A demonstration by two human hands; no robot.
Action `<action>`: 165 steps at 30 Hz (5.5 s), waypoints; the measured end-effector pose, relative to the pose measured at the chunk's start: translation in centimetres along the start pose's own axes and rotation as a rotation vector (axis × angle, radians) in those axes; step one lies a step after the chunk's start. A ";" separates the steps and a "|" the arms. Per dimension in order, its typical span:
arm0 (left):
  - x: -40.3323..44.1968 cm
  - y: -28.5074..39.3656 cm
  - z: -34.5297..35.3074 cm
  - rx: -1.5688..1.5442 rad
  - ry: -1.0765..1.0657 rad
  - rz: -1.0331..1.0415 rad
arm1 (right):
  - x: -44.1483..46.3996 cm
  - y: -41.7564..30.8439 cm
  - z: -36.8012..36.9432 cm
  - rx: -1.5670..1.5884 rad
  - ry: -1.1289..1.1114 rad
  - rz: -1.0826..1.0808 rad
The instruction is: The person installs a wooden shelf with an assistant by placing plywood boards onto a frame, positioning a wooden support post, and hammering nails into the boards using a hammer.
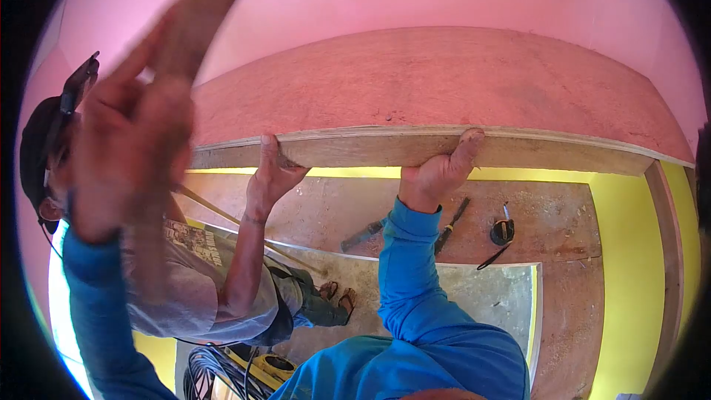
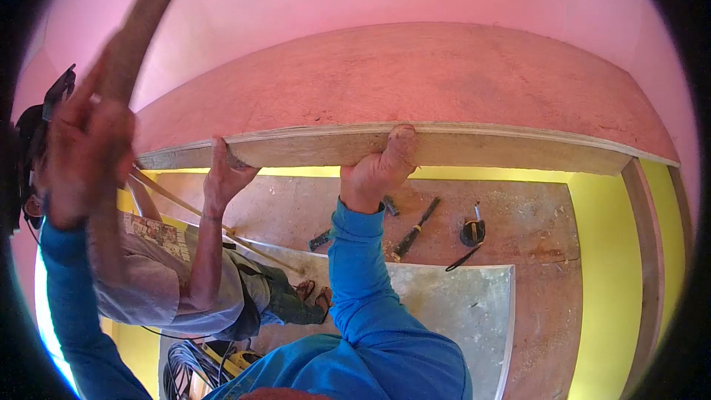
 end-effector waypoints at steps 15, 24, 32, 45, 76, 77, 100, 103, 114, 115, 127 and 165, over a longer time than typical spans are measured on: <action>-9.6 -8.7 6.5 -0.360 0.381 -0.046 | -6.8 -2.8 -26.6 -1.736 -0.676 0.867; -11.5 -12.9 12.8 -0.812 0.399 -0.078 | -16.5 -12.3 -15.0 -1.076 -0.834 1.591; -4.3 -7.6 3.1 -0.636 0.605 0.239 | 1.7 -9.6 26.3 -0.973 -1.405 0.137; -5.5 -15.3 -0.2 -0.143 0.659 0.084 | 14.1 11.0 18.4 -1.457 -1.038 0.537; 22.9 -12.1 6.0 0.233 0.075 0.544 | 18.8 16.3 13.2 -1.902 -1.097 -0.034; 23.4 -12.4 7.1 0.280 0.049 0.565 | 18.7 16.3 13.3 -1.928 -1.082 -0.017; 24.1 -12.3 6.8 0.287 0.083 0.542 | 19.3 16.7 13.3 -1.897 -1.109 0.033; 22.2 -11.1 4.0 0.245 0.178 0.527 | 19.2 17.2 15.0 -1.998 -1.383 -0.150; 9.4 -13.1 0.7 0.003 0.330 0.265 | -6.4 4.7 18.7 -1.953 -1.756 -0.367; 9.1 -13.6 1.1 -0.009 0.292 0.144 | -6.7 4.5 18.2 -2.035 -1.671 -0.358; 4.2 -13.2 5.0 -0.198 0.223 0.248 | -7.9 1.7 16.8 -1.833 -1.126 -1.106; 21.5 -11.4 8.5 0.213 0.097 0.282 | -7.5 1.1 17.0 -1.712 -1.109 -1.176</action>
Point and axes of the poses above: each hand's wrist, its own x-axis towards the middle knuckle, its own z-axis out of the palm, y = z × x, the point moved 9 cm from there along x, towards the middle knuckle, and after that the axes turned 5 degrees about x, right-handed, at the moved point
